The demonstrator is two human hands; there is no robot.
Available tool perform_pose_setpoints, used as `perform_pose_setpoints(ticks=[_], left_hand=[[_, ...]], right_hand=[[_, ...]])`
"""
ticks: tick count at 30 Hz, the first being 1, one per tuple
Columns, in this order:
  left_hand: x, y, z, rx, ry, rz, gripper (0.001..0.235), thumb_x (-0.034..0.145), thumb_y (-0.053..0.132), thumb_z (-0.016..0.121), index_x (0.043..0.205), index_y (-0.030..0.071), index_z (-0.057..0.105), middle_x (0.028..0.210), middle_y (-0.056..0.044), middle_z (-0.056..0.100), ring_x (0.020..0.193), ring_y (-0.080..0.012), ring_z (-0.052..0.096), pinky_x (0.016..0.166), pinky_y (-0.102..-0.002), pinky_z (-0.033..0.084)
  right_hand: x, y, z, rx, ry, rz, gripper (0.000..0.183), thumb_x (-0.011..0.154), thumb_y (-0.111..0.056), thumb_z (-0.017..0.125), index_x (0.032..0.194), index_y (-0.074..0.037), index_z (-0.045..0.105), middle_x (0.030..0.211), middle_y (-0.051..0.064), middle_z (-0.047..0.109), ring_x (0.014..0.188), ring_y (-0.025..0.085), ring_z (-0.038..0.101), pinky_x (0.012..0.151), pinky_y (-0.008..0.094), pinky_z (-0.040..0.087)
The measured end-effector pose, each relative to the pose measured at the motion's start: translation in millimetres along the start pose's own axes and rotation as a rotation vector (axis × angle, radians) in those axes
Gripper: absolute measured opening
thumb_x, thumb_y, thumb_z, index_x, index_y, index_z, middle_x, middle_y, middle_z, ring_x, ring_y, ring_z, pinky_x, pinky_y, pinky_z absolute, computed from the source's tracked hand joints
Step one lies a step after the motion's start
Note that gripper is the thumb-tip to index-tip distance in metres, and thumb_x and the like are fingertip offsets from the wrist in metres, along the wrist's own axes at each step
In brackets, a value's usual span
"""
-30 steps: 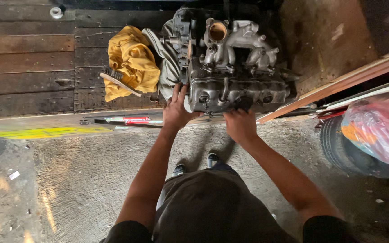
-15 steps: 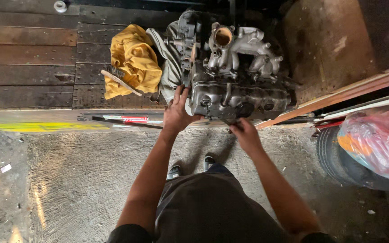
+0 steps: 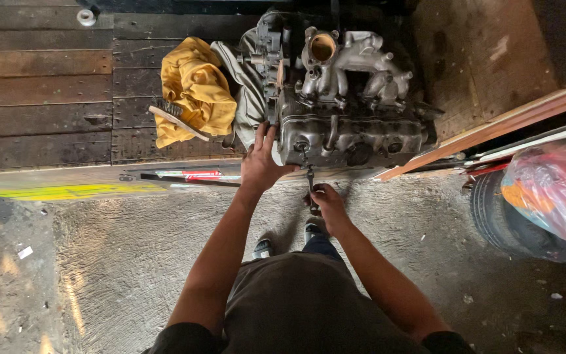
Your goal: The person uses a ratchet wrench to loosen and remove a bolt from a car engine block resting on a wooden workbench. The person holds the engine steady with the left hand while turning the tool with the right hand.
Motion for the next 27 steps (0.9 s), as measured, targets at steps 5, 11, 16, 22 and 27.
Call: perform_pose_setpoints(ticks=[5, 11, 16, 22, 27], left_hand=[[-1, 1, -3, 0.011, 0.011, 0.023, 0.131, 0.062, 0.063, 0.092, 0.162, 0.020, 0.019, 0.171, -0.001, 0.013, 0.134, -0.0411, 0.054, 0.100, -0.047, 0.057], [-1, 1, -2, 0.007, -0.012, 0.009, 0.130, 0.062, 0.062, 0.091, 0.162, 0.021, 0.018, 0.172, -0.002, 0.012, 0.133, -0.0389, 0.055, 0.099, -0.046, 0.058], [-2, 2, -8, -0.010, 0.060, 0.056, 0.127, 0.061, 0.059, 0.094, 0.159, 0.020, 0.025, 0.170, -0.003, 0.017, 0.133, -0.0425, 0.054, 0.103, -0.050, 0.054], [-1, 1, -7, -0.036, 0.082, 0.072, 0.127, 0.059, 0.056, 0.095, 0.159, 0.019, 0.027, 0.169, -0.003, 0.020, 0.135, -0.0424, 0.052, 0.105, -0.050, 0.052], [-3, 2, -8, -0.012, 0.082, 0.071, 0.126, 0.060, 0.060, 0.094, 0.159, 0.019, 0.027, 0.169, -0.003, 0.019, 0.136, -0.0440, 0.051, 0.107, -0.050, 0.052]], right_hand=[[-11, -6, 17, 0.093, 0.017, 0.084, 0.021, 0.100, -0.018, 0.059, 0.120, -0.012, 0.060, 0.097, 0.006, 0.073, 0.092, 0.020, 0.069, 0.077, 0.043, 0.052], [6, 13, 32, 0.303, -0.113, 0.017, 0.027, 0.098, -0.018, 0.063, 0.123, -0.011, 0.059, 0.099, 0.008, 0.070, 0.091, 0.022, 0.068, 0.078, 0.043, 0.053], [32, -9, 23, 0.331, -0.151, -0.154, 0.028, 0.096, -0.016, 0.065, 0.121, -0.007, 0.061, 0.099, 0.007, 0.071, 0.092, 0.021, 0.069, 0.079, 0.042, 0.056], [37, -10, 18, 0.056, -0.126, -0.315, 0.020, 0.100, -0.011, 0.066, 0.118, -0.002, 0.065, 0.098, 0.009, 0.072, 0.087, 0.017, 0.067, 0.079, 0.033, 0.053], [12, 8, 9, 0.090, -0.048, -0.292, 0.017, 0.100, -0.010, 0.063, 0.115, -0.001, 0.063, 0.099, 0.008, 0.072, 0.087, 0.016, 0.068, 0.080, 0.033, 0.056]])
Point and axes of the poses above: each hand's wrist, its own x-axis towards the middle knuckle, its own z-axis out of the palm, y = z × x, the point moved 10 cm from there along x, towards the middle knuckle
